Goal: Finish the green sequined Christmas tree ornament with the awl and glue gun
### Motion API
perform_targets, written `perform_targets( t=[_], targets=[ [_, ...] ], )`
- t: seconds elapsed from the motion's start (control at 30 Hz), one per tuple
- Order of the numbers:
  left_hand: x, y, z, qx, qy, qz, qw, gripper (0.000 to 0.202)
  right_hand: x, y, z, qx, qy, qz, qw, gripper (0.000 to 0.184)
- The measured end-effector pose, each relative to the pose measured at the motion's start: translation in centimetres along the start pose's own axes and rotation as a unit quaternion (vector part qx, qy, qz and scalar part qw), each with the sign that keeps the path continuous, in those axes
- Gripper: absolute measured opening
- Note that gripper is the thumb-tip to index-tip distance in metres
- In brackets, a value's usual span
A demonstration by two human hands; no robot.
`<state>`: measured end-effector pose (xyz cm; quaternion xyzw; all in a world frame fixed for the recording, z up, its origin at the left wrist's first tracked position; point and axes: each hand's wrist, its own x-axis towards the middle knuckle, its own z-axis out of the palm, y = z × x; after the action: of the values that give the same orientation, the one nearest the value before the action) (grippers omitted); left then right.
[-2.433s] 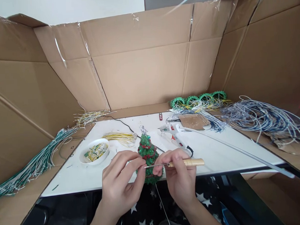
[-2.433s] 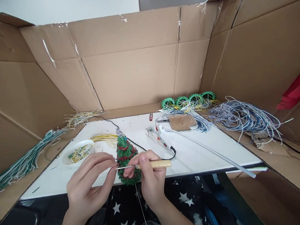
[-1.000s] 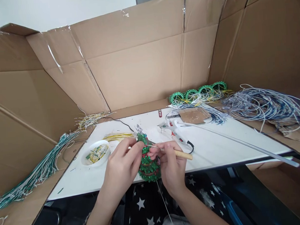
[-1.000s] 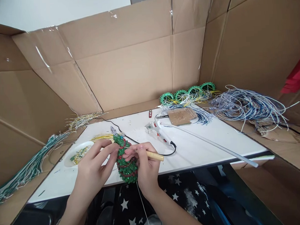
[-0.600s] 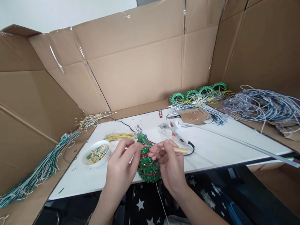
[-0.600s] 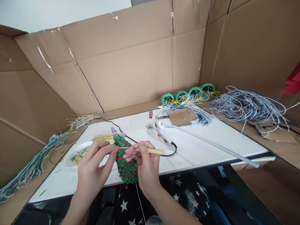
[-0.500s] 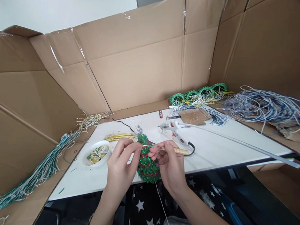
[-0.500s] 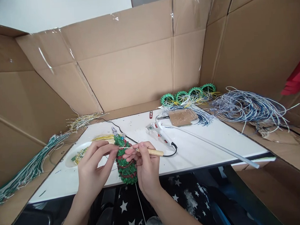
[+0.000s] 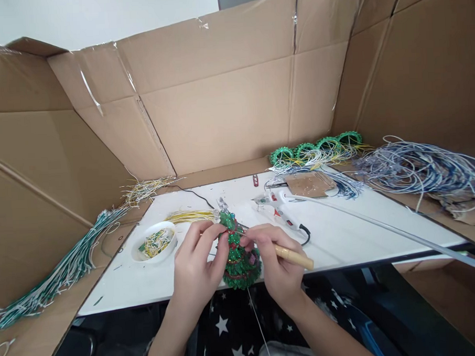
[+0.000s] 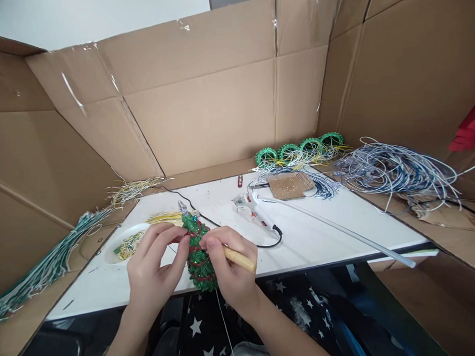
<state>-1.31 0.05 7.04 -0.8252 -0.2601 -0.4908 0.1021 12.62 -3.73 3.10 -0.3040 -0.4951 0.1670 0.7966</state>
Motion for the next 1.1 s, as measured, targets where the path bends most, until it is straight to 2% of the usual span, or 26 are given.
perform_targets(
  t=[0.13, 0.23, 0.33, 0.43, 0.63, 0.93, 1.1],
  targets=[
    [0.6, -0.3, -0.5, 0.019, -0.068, 0.024, 0.997, 0.016, 0.1, 0.0, 0.2, 0.008, 0.006, 0.011, 1.000, 0.020],
    [0.9, -0.4, -0.9, -0.001, -0.089, 0.015, 0.996, 0.015, 0.0, 0.2, 0.4, 0.037, 0.022, 0.052, 0.998, 0.023],
    [0.9, -0.5, -1.0, -0.003, -0.084, 0.019, 0.996, 0.016, -0.3, 0.5, 0.6, 0.071, 0.048, 0.116, 0.990, 0.026],
    [0.7, -0.6, -1.0, 0.002, -0.079, 0.027, 0.997, 0.016, -0.5, 0.8, 1.0, 0.141, 0.086, 0.185, 0.969, 0.027],
    [0.6, -0.9, -0.9, -0.001, -0.070, 0.036, 0.997, 0.015, -0.1, 0.5, 1.7, 0.244, 0.116, 0.262, 0.926, 0.032],
    [0.4, -1.1, -0.8, -0.013, -0.058, 0.033, 0.998, 0.015, 0.0, 0.2, 1.0, 0.285, 0.090, 0.327, 0.897, 0.029],
    [0.0, -0.9, -0.3, -0.060, -0.012, 0.002, 0.998, 0.019, -0.1, 0.2, 0.5, 0.316, 0.082, 0.337, 0.883, 0.029]
  ],
)
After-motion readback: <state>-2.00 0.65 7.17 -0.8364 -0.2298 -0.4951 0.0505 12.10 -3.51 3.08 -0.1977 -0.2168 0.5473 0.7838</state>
